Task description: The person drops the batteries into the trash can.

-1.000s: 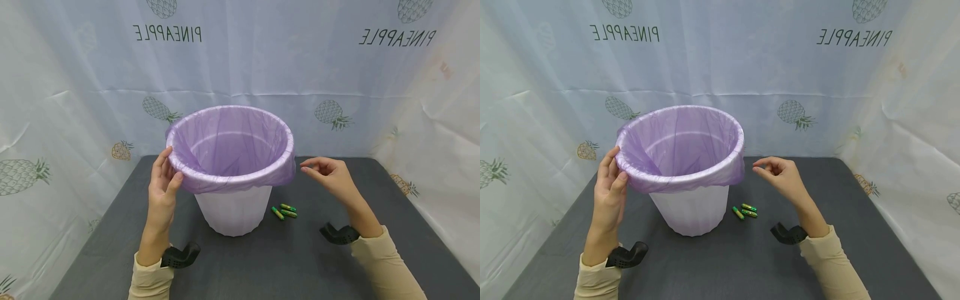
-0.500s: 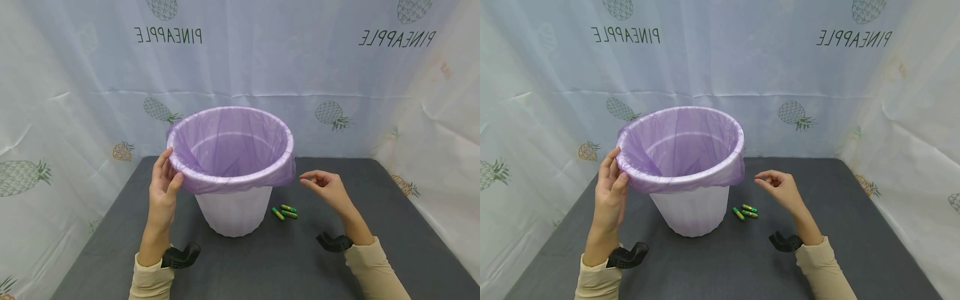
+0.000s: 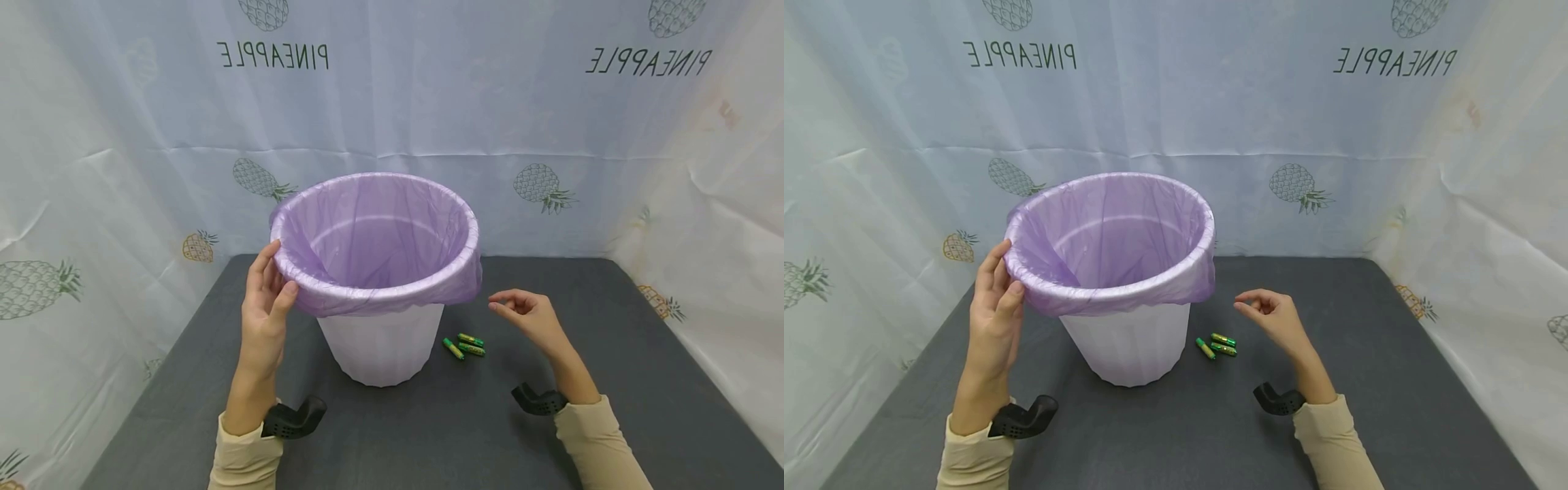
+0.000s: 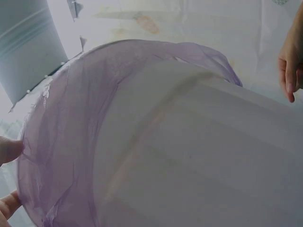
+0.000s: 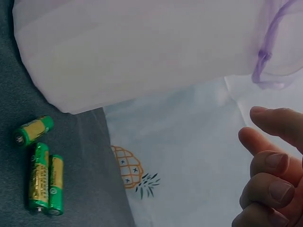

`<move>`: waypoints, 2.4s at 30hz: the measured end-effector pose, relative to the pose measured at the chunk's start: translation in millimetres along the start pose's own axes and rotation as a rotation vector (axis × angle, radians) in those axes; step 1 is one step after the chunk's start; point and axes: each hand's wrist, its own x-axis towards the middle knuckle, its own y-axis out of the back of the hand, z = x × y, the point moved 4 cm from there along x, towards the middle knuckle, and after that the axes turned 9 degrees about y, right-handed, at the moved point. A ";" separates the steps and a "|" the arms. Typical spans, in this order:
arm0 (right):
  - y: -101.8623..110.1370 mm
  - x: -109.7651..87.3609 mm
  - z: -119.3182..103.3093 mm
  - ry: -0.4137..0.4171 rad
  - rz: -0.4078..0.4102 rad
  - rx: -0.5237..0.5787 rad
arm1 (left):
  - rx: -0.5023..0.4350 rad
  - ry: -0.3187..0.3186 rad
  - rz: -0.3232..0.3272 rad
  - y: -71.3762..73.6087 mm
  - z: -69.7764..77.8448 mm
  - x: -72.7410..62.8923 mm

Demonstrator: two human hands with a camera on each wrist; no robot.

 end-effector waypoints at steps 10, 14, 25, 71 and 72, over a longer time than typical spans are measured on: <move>-9.8 -5.9 24.3 -0.041 -0.047 0.028 | -0.015 -0.031 -0.028 0.2 -1.7 -1.0; -12.6 -5.6 30.4 -0.041 -0.078 0.043 | -0.016 -0.032 -0.032 -0.7 -0.9 -1.1; -18.3 -6.8 51.3 -0.059 -0.151 0.047 | -0.010 -0.032 -0.029 -1.2 0.9 -0.6; -41.6 -15.0 92.1 -0.224 -0.298 -0.106 | -0.001 -0.013 -0.006 -0.6 0.1 -0.1; -41.9 -14.8 91.9 -0.223 -0.296 -0.114 | -0.002 -0.017 -0.008 -0.7 0.4 -0.1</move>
